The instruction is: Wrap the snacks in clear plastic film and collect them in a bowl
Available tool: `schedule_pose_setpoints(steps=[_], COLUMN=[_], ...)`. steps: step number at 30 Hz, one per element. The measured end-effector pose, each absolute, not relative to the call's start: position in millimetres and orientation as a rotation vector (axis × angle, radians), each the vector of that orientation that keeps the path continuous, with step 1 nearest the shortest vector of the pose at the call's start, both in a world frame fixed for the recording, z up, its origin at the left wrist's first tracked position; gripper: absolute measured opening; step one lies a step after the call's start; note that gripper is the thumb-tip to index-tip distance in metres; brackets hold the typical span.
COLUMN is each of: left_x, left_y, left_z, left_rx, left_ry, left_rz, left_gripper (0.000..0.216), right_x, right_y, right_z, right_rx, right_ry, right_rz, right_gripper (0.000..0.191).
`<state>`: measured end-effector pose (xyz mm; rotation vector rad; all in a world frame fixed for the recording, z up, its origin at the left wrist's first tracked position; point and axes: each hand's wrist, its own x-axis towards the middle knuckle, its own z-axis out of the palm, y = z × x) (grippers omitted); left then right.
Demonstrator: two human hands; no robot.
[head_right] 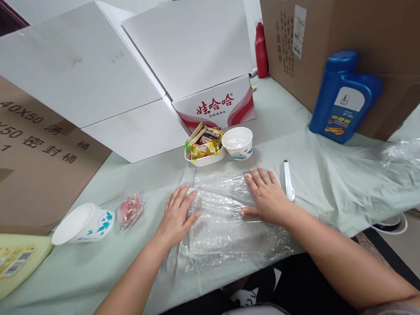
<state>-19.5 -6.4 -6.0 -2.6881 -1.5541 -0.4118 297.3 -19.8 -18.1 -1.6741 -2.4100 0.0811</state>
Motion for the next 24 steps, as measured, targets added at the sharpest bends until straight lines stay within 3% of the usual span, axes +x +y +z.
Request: schedule_pose_setpoints(steps=[2,5,10,15,18,20,24], left_x=[-21,-22,-36,-49,-51,-53,-56], left_y=[-19,-35,-50,-84,-105,-113,-113], left_z=[-3,-2,-2,4,-1,-8,-17], left_rx=[-2.675,-2.828,-2.708,-2.692,-2.906,-2.913,-2.845], left_ry=[-1.481,-1.374,-1.447,-1.283,-1.199,-1.187,-1.178], left_rz=[-0.625,-0.622,-0.754,-1.015,-0.727,-0.613,-0.806], left_gripper=[0.039,0.023,0.017,0.01,0.028,0.028,0.024], right_x=[298,299,312,318,311,306,300], right_y=[-22,-20,-17,-40,-55,-60,-59], right_z=[-16,-18,-10,23,29,22,2], right_rx=[-1.557,-1.497,-1.653,-1.005,-0.738,-0.738,-0.909], right_ry=[-2.426,-2.515,-2.205,-2.298,-2.579,-2.708,-2.778], right_rz=[0.071,0.134,0.063,0.444,0.714,0.743,0.582], right_gripper=[0.091,0.079,0.069,0.052,0.056,0.068,0.089])
